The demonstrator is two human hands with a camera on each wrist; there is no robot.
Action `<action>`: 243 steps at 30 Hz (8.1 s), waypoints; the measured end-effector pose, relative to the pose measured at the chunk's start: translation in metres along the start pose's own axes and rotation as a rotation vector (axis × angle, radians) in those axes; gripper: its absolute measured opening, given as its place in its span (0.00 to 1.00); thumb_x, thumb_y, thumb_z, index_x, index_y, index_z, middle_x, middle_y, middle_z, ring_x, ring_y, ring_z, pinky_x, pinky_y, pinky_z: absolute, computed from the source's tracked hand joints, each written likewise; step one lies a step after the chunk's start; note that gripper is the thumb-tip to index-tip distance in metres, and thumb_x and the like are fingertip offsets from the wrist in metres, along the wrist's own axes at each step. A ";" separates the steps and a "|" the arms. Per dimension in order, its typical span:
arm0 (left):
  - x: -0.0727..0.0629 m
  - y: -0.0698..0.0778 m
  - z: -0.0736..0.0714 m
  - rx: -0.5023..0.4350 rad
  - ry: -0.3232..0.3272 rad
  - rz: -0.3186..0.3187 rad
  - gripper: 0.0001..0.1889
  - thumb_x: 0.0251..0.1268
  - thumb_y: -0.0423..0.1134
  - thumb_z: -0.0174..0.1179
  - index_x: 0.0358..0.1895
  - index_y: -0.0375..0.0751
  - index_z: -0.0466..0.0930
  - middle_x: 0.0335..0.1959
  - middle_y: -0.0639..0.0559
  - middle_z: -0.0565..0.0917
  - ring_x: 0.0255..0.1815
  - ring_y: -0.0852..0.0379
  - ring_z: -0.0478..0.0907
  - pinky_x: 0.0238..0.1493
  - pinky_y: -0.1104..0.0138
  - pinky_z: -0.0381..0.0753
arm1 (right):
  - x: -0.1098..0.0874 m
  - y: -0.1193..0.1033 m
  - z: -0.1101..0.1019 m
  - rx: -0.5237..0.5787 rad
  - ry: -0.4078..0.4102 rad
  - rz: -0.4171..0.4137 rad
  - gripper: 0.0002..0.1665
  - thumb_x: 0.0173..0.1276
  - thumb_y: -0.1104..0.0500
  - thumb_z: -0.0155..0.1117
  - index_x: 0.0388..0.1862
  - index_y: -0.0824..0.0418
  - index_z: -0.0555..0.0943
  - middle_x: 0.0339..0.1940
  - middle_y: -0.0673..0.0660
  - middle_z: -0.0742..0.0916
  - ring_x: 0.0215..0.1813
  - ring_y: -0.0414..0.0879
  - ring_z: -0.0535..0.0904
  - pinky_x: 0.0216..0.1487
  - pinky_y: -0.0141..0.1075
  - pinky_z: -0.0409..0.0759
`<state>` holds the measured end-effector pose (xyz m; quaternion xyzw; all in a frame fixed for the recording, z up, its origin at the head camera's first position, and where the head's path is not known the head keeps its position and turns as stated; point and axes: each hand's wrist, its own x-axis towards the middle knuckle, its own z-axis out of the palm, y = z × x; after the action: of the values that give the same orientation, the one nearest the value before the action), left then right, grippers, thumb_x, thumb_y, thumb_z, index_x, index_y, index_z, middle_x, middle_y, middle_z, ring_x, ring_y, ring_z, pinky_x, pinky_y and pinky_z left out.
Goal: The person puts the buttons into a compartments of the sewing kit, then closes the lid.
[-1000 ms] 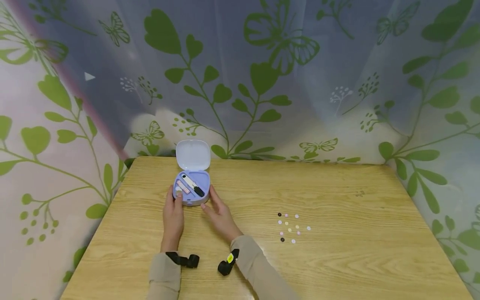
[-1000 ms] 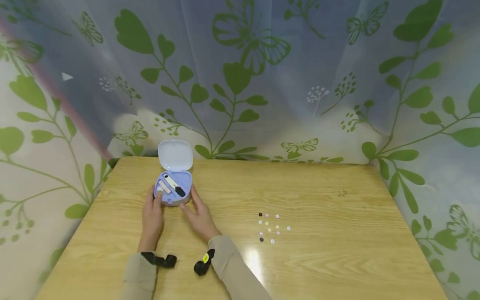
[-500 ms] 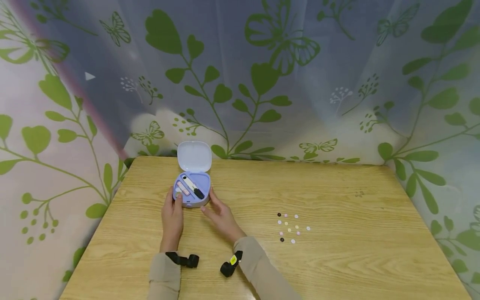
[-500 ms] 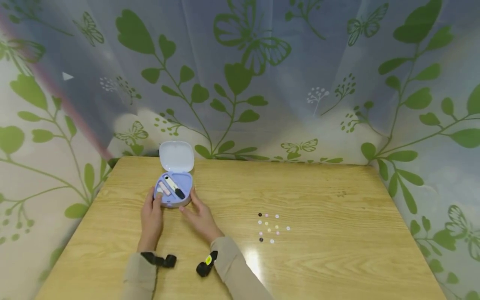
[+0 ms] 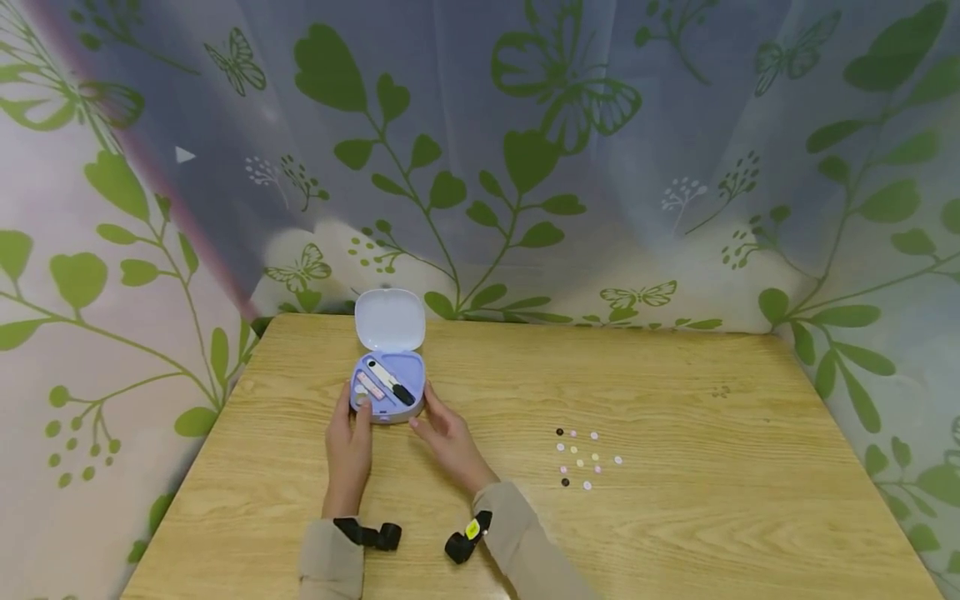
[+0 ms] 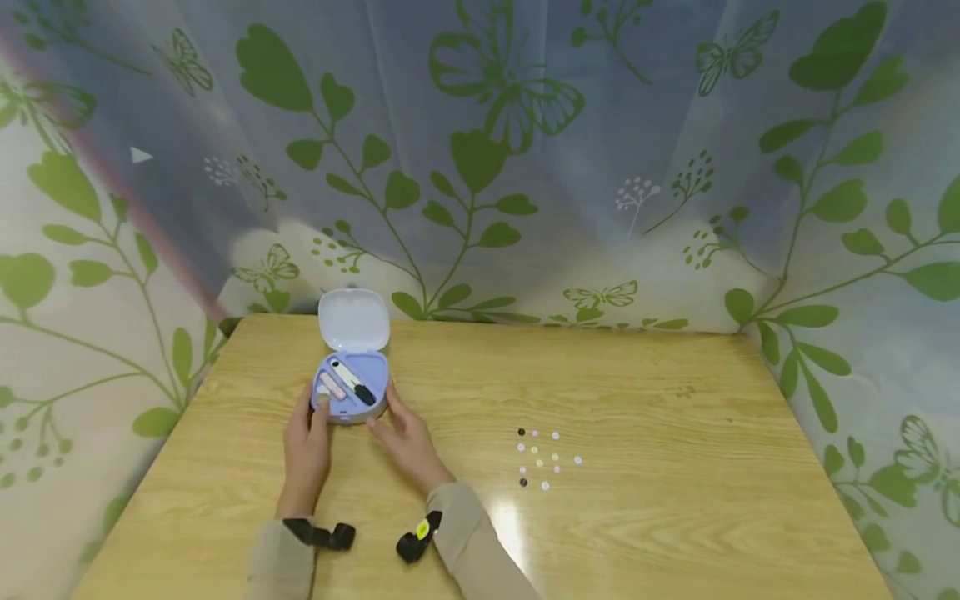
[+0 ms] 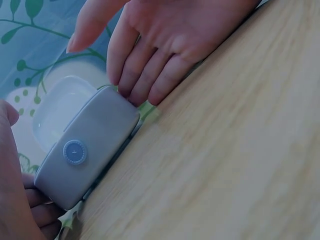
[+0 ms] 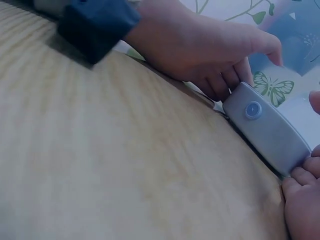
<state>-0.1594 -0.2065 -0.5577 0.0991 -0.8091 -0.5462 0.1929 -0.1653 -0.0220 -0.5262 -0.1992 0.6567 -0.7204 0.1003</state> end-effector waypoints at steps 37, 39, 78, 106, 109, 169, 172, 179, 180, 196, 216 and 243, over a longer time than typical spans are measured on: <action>-0.026 0.014 0.013 -0.038 0.191 0.134 0.14 0.71 0.31 0.53 0.38 0.30 0.89 0.37 0.42 0.89 0.47 0.46 0.85 0.49 0.84 0.73 | -0.049 0.015 -0.003 -0.320 0.537 -0.291 0.21 0.66 0.72 0.64 0.58 0.77 0.78 0.54 0.70 0.82 0.54 0.59 0.82 0.55 0.43 0.80; -0.031 0.017 0.017 -0.046 0.181 0.125 0.14 0.71 0.31 0.53 0.39 0.29 0.89 0.38 0.41 0.88 0.46 0.45 0.85 0.48 0.84 0.74 | -0.053 0.006 -0.004 -0.321 0.552 -0.285 0.20 0.66 0.73 0.64 0.57 0.79 0.77 0.54 0.73 0.82 0.53 0.62 0.83 0.54 0.43 0.80; -0.099 0.056 0.053 0.034 0.008 0.085 0.09 0.66 0.34 0.63 0.44 0.43 0.90 0.40 0.55 0.89 0.44 0.58 0.86 0.49 0.58 0.84 | -0.122 0.004 -0.055 -0.203 0.670 -0.126 0.20 0.70 0.66 0.63 0.60 0.70 0.80 0.54 0.63 0.85 0.51 0.52 0.85 0.51 0.35 0.81; -0.107 0.060 0.053 0.030 -0.010 0.127 0.08 0.66 0.33 0.62 0.42 0.44 0.90 0.39 0.58 0.89 0.43 0.61 0.85 0.48 0.68 0.82 | -0.134 -0.032 -0.054 -0.475 0.723 -0.351 0.14 0.60 0.81 0.62 0.46 0.78 0.83 0.41 0.71 0.88 0.36 0.62 0.86 0.46 0.24 0.81; -0.104 0.059 0.051 0.049 0.011 0.161 0.08 0.66 0.33 0.63 0.41 0.44 0.90 0.38 0.58 0.89 0.42 0.61 0.85 0.47 0.69 0.81 | -0.135 -0.032 -0.054 -0.451 0.724 -0.336 0.14 0.61 0.80 0.61 0.46 0.77 0.83 0.41 0.70 0.88 0.36 0.63 0.86 0.45 0.25 0.82; -0.067 0.032 0.061 0.151 -0.556 0.393 0.72 0.26 0.67 0.80 0.80 0.47 0.49 0.72 0.50 0.69 0.72 0.46 0.64 0.72 0.45 0.57 | -0.098 0.003 -0.189 -0.622 0.500 -0.183 0.40 0.55 0.67 0.76 0.69 0.63 0.75 0.57 0.67 0.70 0.57 0.53 0.62 0.55 0.47 0.60; -0.067 0.032 0.061 0.152 -0.560 0.382 0.72 0.26 0.67 0.80 0.80 0.48 0.48 0.71 0.50 0.69 0.72 0.46 0.63 0.73 0.45 0.56 | -0.097 0.010 -0.194 -0.692 0.473 -0.170 0.41 0.53 0.62 0.79 0.68 0.58 0.77 0.58 0.65 0.71 0.58 0.54 0.63 0.56 0.50 0.60; -0.068 0.031 0.061 0.156 -0.554 0.379 0.72 0.25 0.68 0.80 0.80 0.49 0.49 0.71 0.50 0.69 0.71 0.46 0.64 0.73 0.46 0.56 | -0.097 0.009 -0.190 -0.773 0.459 -0.155 0.35 0.49 0.56 0.83 0.59 0.54 0.84 0.54 0.63 0.74 0.54 0.53 0.65 0.54 0.49 0.58; -0.068 0.031 0.061 0.158 -0.554 0.381 0.72 0.25 0.69 0.79 0.80 0.49 0.49 0.71 0.50 0.69 0.72 0.46 0.64 0.73 0.45 0.56 | -0.097 0.009 -0.189 -0.789 0.460 -0.150 0.33 0.48 0.56 0.84 0.57 0.54 0.86 0.52 0.62 0.75 0.52 0.52 0.65 0.53 0.48 0.58; -0.068 0.030 0.062 0.181 -0.535 0.432 0.72 0.27 0.71 0.77 0.80 0.48 0.48 0.70 0.48 0.70 0.70 0.46 0.65 0.71 0.44 0.60 | -0.091 0.003 -0.184 -0.840 0.506 0.073 0.14 0.50 0.50 0.82 0.37 0.49 0.92 0.38 0.51 0.71 0.44 0.48 0.59 0.48 0.47 0.53; -0.068 0.027 0.063 0.189 -0.537 0.418 0.72 0.26 0.71 0.77 0.80 0.50 0.48 0.71 0.49 0.69 0.71 0.46 0.65 0.71 0.44 0.59 | -0.089 0.005 -0.177 -0.894 0.533 0.069 0.07 0.49 0.53 0.83 0.26 0.48 0.91 0.39 0.52 0.73 0.44 0.50 0.62 0.51 0.51 0.53; -0.068 0.029 0.062 0.188 -0.556 0.399 0.72 0.26 0.71 0.77 0.81 0.51 0.47 0.71 0.50 0.69 0.71 0.48 0.64 0.72 0.46 0.58 | -0.090 0.010 -0.180 -0.861 0.546 -0.100 0.08 0.47 0.60 0.84 0.22 0.53 0.89 0.40 0.53 0.80 0.46 0.49 0.66 0.53 0.55 0.56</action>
<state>-0.1226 -0.1175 -0.5650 -0.1959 -0.8808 -0.4272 0.0582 -0.1604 0.1762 -0.5605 -0.0583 0.8858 -0.4143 -0.2007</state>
